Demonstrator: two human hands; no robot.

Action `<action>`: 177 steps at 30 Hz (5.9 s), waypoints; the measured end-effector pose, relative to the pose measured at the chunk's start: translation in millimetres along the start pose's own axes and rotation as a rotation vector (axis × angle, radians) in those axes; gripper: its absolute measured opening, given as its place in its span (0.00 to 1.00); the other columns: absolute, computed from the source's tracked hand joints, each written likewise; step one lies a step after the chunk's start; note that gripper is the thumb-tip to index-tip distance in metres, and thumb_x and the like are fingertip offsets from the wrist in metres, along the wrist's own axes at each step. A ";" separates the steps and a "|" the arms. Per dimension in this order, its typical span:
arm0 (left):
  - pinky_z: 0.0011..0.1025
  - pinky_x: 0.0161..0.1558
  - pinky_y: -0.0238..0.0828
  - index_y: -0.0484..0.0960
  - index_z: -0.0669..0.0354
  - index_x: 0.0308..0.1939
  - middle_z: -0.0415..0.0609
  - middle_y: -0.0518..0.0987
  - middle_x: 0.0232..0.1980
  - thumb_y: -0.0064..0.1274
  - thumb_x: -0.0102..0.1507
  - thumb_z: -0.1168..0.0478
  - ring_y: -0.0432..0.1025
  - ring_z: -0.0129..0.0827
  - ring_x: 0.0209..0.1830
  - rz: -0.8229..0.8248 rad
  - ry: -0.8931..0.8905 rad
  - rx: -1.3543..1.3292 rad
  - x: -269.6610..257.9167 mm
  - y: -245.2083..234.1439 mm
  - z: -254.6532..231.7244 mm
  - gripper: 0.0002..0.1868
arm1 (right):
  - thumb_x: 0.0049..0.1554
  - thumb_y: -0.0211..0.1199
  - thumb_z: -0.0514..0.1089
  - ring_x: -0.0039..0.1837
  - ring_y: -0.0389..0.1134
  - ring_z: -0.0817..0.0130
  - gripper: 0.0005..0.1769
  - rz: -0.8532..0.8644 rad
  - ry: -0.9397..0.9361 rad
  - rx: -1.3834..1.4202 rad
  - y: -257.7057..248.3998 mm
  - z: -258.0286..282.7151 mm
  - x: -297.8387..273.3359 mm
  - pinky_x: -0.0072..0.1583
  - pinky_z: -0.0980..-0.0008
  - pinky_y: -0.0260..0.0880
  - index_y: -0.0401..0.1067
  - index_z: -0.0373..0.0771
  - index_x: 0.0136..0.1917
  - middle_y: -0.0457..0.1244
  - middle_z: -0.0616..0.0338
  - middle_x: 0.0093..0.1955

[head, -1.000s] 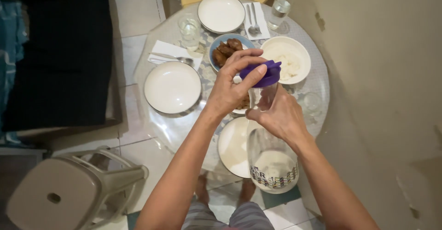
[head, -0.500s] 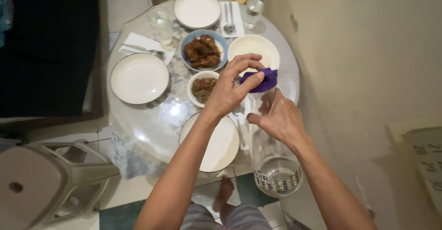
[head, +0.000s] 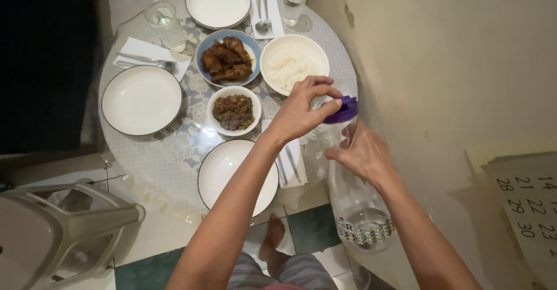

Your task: Setting a dining table by carrying plates of food and pouring water.

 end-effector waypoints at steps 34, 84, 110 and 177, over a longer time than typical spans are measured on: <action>0.45 0.71 0.56 0.90 0.49 0.44 0.51 0.74 0.67 0.55 0.58 0.48 0.63 0.51 0.70 0.059 -0.226 0.155 20.9 44.6 103.7 0.17 | 0.32 0.76 0.59 0.46 0.73 0.49 0.33 0.232 -0.008 -0.205 38.2 -55.9 55.7 0.51 0.55 0.71 0.75 0.32 0.42 0.70 0.43 0.40; 0.46 0.71 0.56 0.90 0.48 0.44 0.52 0.72 0.68 0.55 0.57 0.49 0.63 0.50 0.71 0.084 -0.289 0.142 29.0 40.6 114.4 0.17 | 0.31 0.76 0.58 0.44 0.73 0.51 0.33 0.332 0.018 -0.282 32.3 -47.4 66.8 0.48 0.55 0.71 0.75 0.33 0.42 0.70 0.46 0.38; 0.47 0.70 0.57 0.91 0.49 0.43 0.53 0.73 0.68 0.55 0.58 0.50 0.64 0.51 0.70 0.076 -0.268 0.149 31.0 40.9 112.5 0.16 | 0.30 0.76 0.57 0.45 0.74 0.51 0.33 0.318 0.036 -0.236 27.4 -42.7 63.0 0.50 0.57 0.72 0.76 0.35 0.44 0.71 0.45 0.40; 0.31 0.54 0.72 0.76 0.60 0.51 0.49 0.79 0.53 0.57 0.64 0.51 0.75 0.32 0.54 -0.203 -0.134 -0.393 -0.1 16.1 26.2 0.19 | 0.36 0.74 0.54 0.50 0.75 0.56 0.38 -0.072 -0.150 0.207 -0.8 7.4 -10.5 0.55 0.59 0.73 0.72 0.36 0.58 0.72 0.53 0.46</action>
Point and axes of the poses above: each hand's wrist, its own x-axis towards the middle knuckle, its own y-axis out of the palm, z = x × y, the point moved 3 cm from there along x, towards the middle knuckle
